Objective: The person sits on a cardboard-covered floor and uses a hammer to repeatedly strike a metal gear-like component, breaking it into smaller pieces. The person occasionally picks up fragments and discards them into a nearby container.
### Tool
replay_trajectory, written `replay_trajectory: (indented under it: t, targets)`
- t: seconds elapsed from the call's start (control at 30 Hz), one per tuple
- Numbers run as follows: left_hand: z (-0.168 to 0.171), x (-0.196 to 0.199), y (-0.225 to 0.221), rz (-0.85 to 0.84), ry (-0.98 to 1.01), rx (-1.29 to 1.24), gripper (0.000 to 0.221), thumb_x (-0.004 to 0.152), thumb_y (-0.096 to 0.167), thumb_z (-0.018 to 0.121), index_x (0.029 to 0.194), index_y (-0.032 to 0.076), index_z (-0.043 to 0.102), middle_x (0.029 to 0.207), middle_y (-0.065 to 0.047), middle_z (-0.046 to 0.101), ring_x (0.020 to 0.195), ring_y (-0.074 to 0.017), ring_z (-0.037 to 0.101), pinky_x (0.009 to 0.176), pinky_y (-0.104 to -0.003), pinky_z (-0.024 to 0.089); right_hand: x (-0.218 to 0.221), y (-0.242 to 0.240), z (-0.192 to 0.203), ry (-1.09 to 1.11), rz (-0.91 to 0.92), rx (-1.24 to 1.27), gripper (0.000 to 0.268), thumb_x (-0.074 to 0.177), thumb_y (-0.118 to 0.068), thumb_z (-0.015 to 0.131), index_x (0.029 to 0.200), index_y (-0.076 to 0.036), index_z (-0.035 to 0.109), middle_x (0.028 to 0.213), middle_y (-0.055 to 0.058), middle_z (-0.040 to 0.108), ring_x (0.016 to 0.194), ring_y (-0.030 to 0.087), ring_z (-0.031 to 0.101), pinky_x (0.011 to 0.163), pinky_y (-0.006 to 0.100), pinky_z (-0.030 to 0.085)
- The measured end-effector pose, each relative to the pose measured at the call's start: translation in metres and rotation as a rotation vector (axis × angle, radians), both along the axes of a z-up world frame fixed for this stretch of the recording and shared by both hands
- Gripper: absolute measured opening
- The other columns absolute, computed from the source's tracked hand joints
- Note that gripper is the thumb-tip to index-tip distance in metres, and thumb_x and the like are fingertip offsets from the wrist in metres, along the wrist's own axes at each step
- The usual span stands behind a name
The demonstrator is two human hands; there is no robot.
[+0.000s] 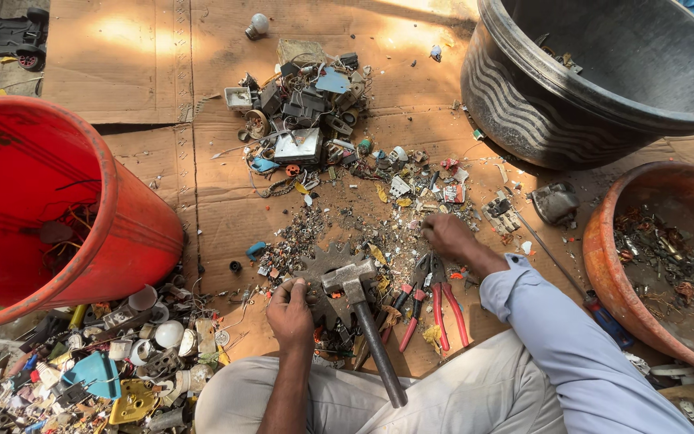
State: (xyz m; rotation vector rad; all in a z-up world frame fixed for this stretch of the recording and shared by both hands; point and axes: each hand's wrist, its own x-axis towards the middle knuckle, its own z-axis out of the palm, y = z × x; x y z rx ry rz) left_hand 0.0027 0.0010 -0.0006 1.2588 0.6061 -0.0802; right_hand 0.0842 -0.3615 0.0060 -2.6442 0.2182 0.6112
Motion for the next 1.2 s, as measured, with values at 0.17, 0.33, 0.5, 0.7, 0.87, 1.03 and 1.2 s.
replay_trajectory:
  t: [0.17, 0.33, 0.5, 0.7, 0.87, 1.03, 1.2]
  targets:
    - [-0.010, 0.000, -0.001, 0.001, -0.044, 0.005, 0.022, 0.097, 0.017, 0.066, 0.102, -0.003, 0.072, 0.080, -0.004, 0.067, 0.066, -0.0107, 0.060, 0.059, -0.026, 0.049, 0.001, -0.016, 0.012, 0.015, -0.203, 0.385, 0.024, 0.100, -0.020, 0.063, 0.104, 0.000, 0.075, 0.085, 0.012, 0.074, 0.072, 0.017, 0.067, 0.067, 0.032, 0.055]
    - [-0.008, -0.001, 0.000, 0.004, -0.080, -0.009, 0.020, 0.096, 0.017, 0.065, 0.103, -0.001, 0.072, 0.080, -0.004, 0.068, 0.066, -0.0107, 0.060, 0.059, -0.026, 0.049, -0.010, -0.008, 0.041, -0.006, -0.239, 0.577, 0.025, 0.100, -0.020, 0.061, 0.108, 0.002, 0.070, 0.085, 0.007, 0.072, 0.074, 0.014, 0.068, 0.068, 0.031, 0.057]
    - [0.036, -0.004, 0.001, -0.119, -0.181, 0.221, 0.024, 0.098, 0.021, 0.063, 0.105, 0.000, 0.074, 0.080, -0.002, 0.067, 0.068, -0.0105, 0.059, 0.060, -0.027, 0.049, -0.034, 0.025, 0.095, -0.115, -0.135, 0.553, 0.023, 0.097, -0.019, 0.064, 0.104, 0.001, 0.072, 0.083, 0.008, 0.073, 0.073, 0.015, 0.071, 0.070, 0.031, 0.060]
    - [0.069, -0.041, -0.024, -0.512, -0.307, -0.153, 0.030, 0.097, 0.022, 0.066, 0.114, 0.000, 0.075, 0.090, -0.008, 0.077, 0.075, -0.0143, 0.072, 0.070, -0.028, 0.060, -0.125, 0.141, 0.117, -0.339, -0.125, 0.490, 0.021, 0.091, -0.020, 0.070, 0.097, -0.001, 0.073, 0.078, 0.012, 0.075, 0.067, 0.018, 0.072, 0.063, 0.036, 0.059]
    - [0.047, -0.072, -0.018, -0.476, -0.162, -0.352, 0.028, 0.095, 0.015, 0.066, 0.117, -0.001, 0.073, 0.099, -0.007, 0.077, 0.082, -0.0119, 0.073, 0.077, -0.026, 0.060, -0.173, 0.194, 0.102, -0.493, -0.074, 0.452, 0.021, 0.090, -0.016, 0.070, 0.102, 0.001, 0.073, 0.084, 0.013, 0.076, 0.075, 0.020, 0.074, 0.067, 0.035, 0.059]
    - [0.029, -0.062, -0.011, -0.367, -0.093, -0.562, 0.025, 0.098, 0.011, 0.063, 0.114, -0.008, 0.066, 0.092, -0.013, 0.074, 0.074, -0.0190, 0.073, 0.069, -0.032, 0.062, -0.176, 0.192, 0.097, -0.503, -0.153, 0.643, 0.026, 0.091, -0.014, 0.070, 0.111, 0.002, 0.072, 0.097, 0.009, 0.077, 0.084, 0.016, 0.077, 0.075, 0.032, 0.062]
    - [0.027, -0.059, -0.007, -0.390, -0.037, -0.530, 0.021, 0.097, 0.007, 0.060, 0.114, -0.006, 0.060, 0.089, -0.015, 0.074, 0.067, -0.0222, 0.073, 0.062, -0.034, 0.062, -0.166, 0.178, 0.073, -0.155, -0.325, 0.651, 0.029, 0.092, -0.017, 0.068, 0.117, -0.001, 0.071, 0.092, 0.014, 0.078, 0.076, 0.019, 0.071, 0.067, 0.034, 0.058]
